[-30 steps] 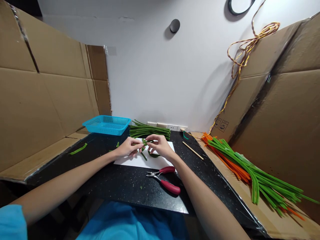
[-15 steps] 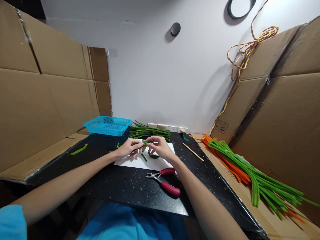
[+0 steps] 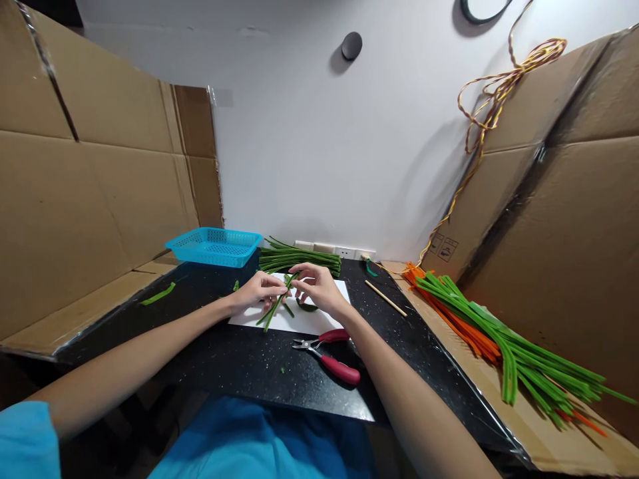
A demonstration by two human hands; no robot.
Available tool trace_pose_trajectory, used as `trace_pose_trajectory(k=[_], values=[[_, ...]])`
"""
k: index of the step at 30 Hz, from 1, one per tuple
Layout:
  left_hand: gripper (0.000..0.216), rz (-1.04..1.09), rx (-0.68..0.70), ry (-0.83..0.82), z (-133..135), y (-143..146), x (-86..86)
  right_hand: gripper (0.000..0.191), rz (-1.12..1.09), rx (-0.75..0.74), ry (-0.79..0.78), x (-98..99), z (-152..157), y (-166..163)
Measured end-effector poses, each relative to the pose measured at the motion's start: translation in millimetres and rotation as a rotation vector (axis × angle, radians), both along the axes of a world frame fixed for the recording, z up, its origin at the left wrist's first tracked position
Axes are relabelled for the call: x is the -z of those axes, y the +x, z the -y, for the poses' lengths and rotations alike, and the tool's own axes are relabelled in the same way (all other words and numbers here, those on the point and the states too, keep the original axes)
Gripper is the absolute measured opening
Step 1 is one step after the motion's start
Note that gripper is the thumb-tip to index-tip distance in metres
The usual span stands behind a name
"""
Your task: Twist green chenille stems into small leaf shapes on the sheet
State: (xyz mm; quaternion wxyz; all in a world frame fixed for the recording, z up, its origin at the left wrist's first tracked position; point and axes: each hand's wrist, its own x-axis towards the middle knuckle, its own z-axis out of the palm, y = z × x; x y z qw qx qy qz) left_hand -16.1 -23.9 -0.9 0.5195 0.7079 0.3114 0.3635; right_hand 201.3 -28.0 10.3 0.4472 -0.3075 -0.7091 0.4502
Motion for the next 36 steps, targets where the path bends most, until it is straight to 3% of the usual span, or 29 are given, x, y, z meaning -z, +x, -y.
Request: trace_pose_trajectory(k=[12,22,29,36], values=[[0.045,0.051,-0.004,0.024,1.9,1.6,-1.3,0.057,-0.081,0.051,0.017,-6.1,9.4,-9.3],[0.049,0.279,-0.181,-0.035,2.1,2.3,-5.9,0.039,0.013,0.068,0.130,-1.7,11.1,-14.3],[0.047,0.429,-0.129,-0.113,1.7,7.9,-4.4,0.037,0.017,0.040,0.135,1.5,12.9,-17.7],[0.039,0.382,-0.094,-0.088,4.6,4.4,-7.6,0.034,0.053,-0.025,0.100,-2.3,19.3,-17.8]])
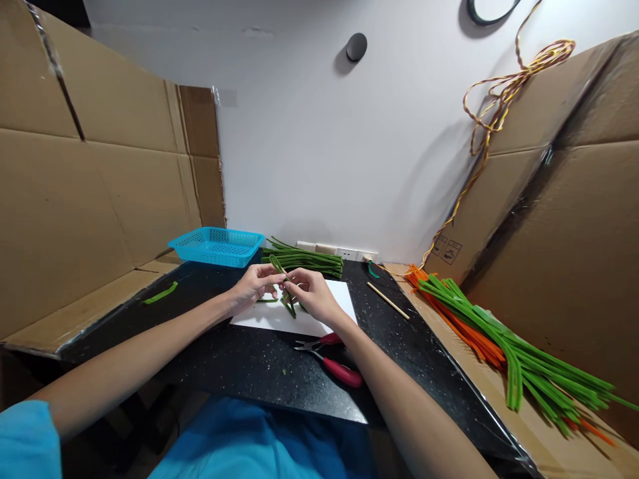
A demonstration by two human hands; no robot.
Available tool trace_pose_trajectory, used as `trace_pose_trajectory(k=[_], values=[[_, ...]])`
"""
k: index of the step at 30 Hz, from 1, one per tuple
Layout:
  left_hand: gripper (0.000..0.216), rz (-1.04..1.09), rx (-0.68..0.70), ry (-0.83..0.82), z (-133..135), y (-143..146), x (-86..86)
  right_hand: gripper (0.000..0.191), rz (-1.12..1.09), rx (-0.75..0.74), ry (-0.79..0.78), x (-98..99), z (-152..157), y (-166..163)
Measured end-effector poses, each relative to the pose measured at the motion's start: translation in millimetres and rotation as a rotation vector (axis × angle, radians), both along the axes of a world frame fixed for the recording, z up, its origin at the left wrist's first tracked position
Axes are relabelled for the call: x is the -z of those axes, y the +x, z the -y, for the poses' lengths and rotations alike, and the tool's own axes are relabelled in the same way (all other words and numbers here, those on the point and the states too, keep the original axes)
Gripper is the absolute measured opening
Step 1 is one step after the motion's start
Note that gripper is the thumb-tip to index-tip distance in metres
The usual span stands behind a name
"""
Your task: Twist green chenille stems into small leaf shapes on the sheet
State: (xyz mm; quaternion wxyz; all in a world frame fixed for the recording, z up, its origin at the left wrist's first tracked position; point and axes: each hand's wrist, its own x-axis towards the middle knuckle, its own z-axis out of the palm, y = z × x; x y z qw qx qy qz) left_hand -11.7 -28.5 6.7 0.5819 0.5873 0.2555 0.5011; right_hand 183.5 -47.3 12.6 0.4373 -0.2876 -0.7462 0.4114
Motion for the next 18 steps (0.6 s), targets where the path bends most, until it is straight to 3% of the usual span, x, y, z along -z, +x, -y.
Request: trace_pose_trajectory(k=[9,18], values=[[0.047,-0.091,-0.039,0.037,-8.4,-3.2,3.2,0.013,0.231,0.236,0.294,0.4,-7.5,9.4],[0.040,-0.225,-0.068,-0.005,-14.3,-2.9,12.5,0.018,0.745,0.468,0.627,-0.3,-10.6,18.8]])
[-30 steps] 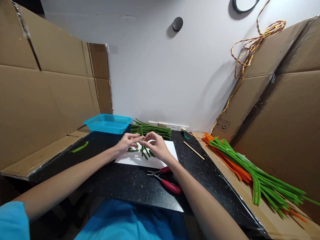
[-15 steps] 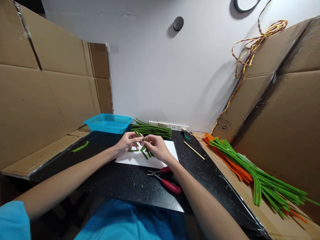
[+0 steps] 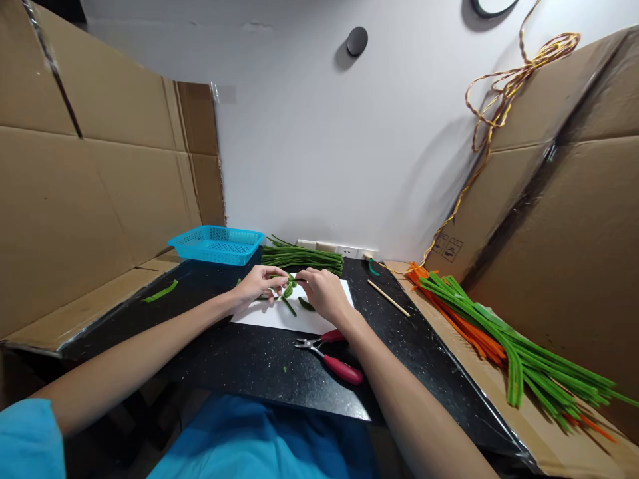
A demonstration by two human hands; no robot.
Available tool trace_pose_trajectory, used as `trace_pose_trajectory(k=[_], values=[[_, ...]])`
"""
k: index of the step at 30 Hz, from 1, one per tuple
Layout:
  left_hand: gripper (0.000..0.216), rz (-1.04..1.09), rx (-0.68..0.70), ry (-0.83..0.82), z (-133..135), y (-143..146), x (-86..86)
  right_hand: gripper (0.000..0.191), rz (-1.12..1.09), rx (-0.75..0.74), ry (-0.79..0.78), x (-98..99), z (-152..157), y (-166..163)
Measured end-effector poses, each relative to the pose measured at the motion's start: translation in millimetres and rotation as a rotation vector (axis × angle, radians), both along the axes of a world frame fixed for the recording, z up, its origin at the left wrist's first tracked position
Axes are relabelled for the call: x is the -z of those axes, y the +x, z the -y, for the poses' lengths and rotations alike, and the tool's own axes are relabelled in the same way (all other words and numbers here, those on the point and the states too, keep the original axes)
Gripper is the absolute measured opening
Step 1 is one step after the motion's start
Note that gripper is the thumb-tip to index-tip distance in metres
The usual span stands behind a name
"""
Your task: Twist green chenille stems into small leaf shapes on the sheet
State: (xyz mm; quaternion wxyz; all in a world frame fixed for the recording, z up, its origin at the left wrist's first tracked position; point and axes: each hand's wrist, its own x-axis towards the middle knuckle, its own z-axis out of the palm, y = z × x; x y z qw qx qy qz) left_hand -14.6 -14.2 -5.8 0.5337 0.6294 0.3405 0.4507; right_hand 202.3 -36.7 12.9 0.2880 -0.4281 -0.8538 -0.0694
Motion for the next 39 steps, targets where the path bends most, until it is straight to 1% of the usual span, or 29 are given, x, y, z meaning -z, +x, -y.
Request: trace_pose_trajectory(k=[2,4,7,12,14,18,20,22,24,25,29,30,31,32,34,36,37,39], values=[[0.035,-0.020,0.000,-0.013,0.4,-0.3,0.2,0.019,0.088,-0.003,0.058,-1.6,-0.6,1.9],[0.031,-0.043,0.016,-0.026,1.3,-0.5,-0.2,0.020,0.115,-0.025,0.084,-2.4,-1.5,3.5],[0.030,-0.084,0.042,-0.012,3.1,-0.3,-0.9,0.021,0.096,-0.071,0.087,-1.5,-3.2,5.3],[0.035,-0.146,0.086,0.105,4.6,1.4,1.5,0.026,0.021,-0.138,0.068,1.4,-6.4,6.5],[0.037,-0.123,0.075,0.135,4.2,2.0,2.7,0.027,-0.024,-0.159,0.045,2.3,-7.7,6.3],[0.039,-0.088,0.004,0.194,4.1,1.9,1.6,0.022,-0.168,-0.189,-0.016,2.4,-8.9,5.1],[0.038,-0.097,-0.021,0.228,5.1,1.4,-0.6,0.020,-0.254,-0.218,-0.081,0.7,-8.3,4.7],[0.038,-0.096,-0.018,0.238,6.1,0.8,-2.8,0.019,-0.337,-0.259,-0.172,-2.2,-7.2,4.8],[0.039,-0.075,-0.002,0.212,6.1,0.3,-4.2,0.016,-0.411,-0.275,-0.217,-5.6,-6.3,5.6],[0.040,-0.059,0.004,0.188,5.7,0.1,-4.5,0.018,-0.444,-0.262,-0.202,-7.3,-6.2,6.3],[0.039,0.044,-0.001,0.048,3.5,-0.1,-5.3,0.043,-0.614,-0.114,0.001,-11.2,-10.2,10.3],[0.038,0.091,-0.016,0.011,3.6,-0.2,-6.2,0.045,-0.697,-0.083,0.024,-11.3,-12.2,11.5],[0.037,0.144,-0.033,-0.025,4.1,-0.4,-7.5,0.046,-0.793,-0.073,0.011,-11.1,-14.3,12.4],[0.036,0.200,-0.048,-0.059,5.1,-0.8,-9.4,0.045,-0.882,-0.089,-0.048,-10.8,-16.0,13.1],[0.034,0.302,-0.061,-0.116,8.1,-2.0,-14.2,0.042,-0.971,-0.190,-0.255,-10.2,-16.9,12.6],[0.032,0.368,-0.043,-0.152,11.5,-3.4,-19.3,0.043,-0.908,-0.318,-0.452,-9.8,-13.0,8.3],[0.031,0.383,-0.023,-0.165,13.0,-4.0,-21.3,0.043,-0.848,-0.365,-0.502,-9.7,-9.3,4.7],[0.030,0.383,0.032,-0.192,15.7,-4.3,-23.6,0.043,-0.746,-0.439,-0.551,-9.3,-0.3,-4.7]])
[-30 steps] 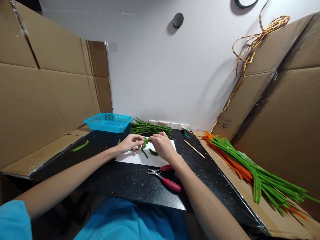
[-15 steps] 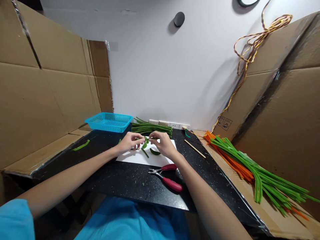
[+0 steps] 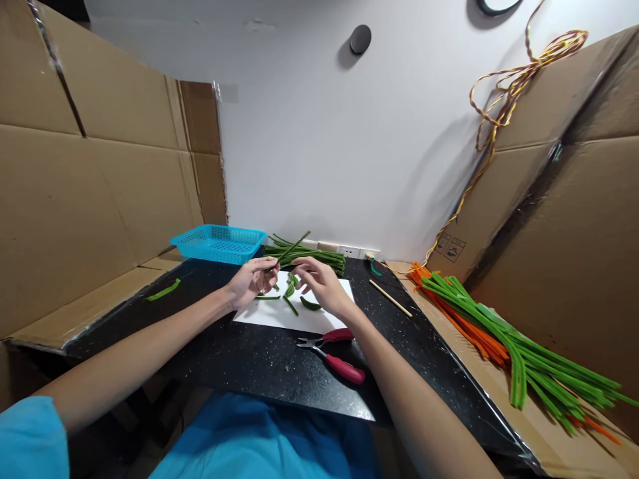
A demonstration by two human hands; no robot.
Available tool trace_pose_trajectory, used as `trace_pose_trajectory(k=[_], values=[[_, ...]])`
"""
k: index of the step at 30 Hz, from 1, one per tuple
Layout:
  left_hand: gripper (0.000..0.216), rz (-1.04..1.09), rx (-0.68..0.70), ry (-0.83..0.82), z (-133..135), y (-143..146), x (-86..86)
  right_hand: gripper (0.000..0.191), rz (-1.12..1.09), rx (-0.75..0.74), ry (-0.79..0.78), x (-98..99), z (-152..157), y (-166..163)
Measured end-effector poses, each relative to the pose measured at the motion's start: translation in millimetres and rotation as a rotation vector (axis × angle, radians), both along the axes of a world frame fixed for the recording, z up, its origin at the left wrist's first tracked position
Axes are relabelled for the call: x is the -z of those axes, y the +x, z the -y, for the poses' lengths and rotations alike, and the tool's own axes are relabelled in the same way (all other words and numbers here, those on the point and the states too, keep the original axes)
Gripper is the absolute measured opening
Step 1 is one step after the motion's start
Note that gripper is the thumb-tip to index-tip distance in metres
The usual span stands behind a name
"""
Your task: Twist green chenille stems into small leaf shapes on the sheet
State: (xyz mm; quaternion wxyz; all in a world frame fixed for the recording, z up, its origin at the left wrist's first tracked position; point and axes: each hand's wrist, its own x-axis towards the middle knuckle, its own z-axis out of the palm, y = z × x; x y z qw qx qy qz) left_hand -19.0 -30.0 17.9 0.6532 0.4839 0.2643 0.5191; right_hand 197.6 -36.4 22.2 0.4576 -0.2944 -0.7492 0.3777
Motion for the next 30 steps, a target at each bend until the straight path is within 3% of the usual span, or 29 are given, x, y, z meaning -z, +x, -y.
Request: trace_pose_trajectory(k=[2,7,12,22,30], values=[[0.030,-0.031,0.059,-0.016,2.2,1.3,0.2,0.042,-0.004,-0.017,0.030,1.0,8.2,-9.8],[0.035,-0.159,0.109,0.064,5.8,8.2,6.1,0.043,-0.116,0.142,0.108,3.2,16.8,-20.6],[0.039,-0.204,0.128,0.141,5.0,10.2,12.7,0.051,-0.182,0.110,0.005,1.7,16.2,-17.8],[0.037,-0.279,0.037,0.211,4.5,16.0,19.9,0.052,-0.142,0.122,-0.027,9.6,8.6,-13.9],[0.033,-0.173,0.162,0.045,3.3,14.2,17.5,0.051,-0.182,0.126,-0.085,8.2,11.0,-14.9]])
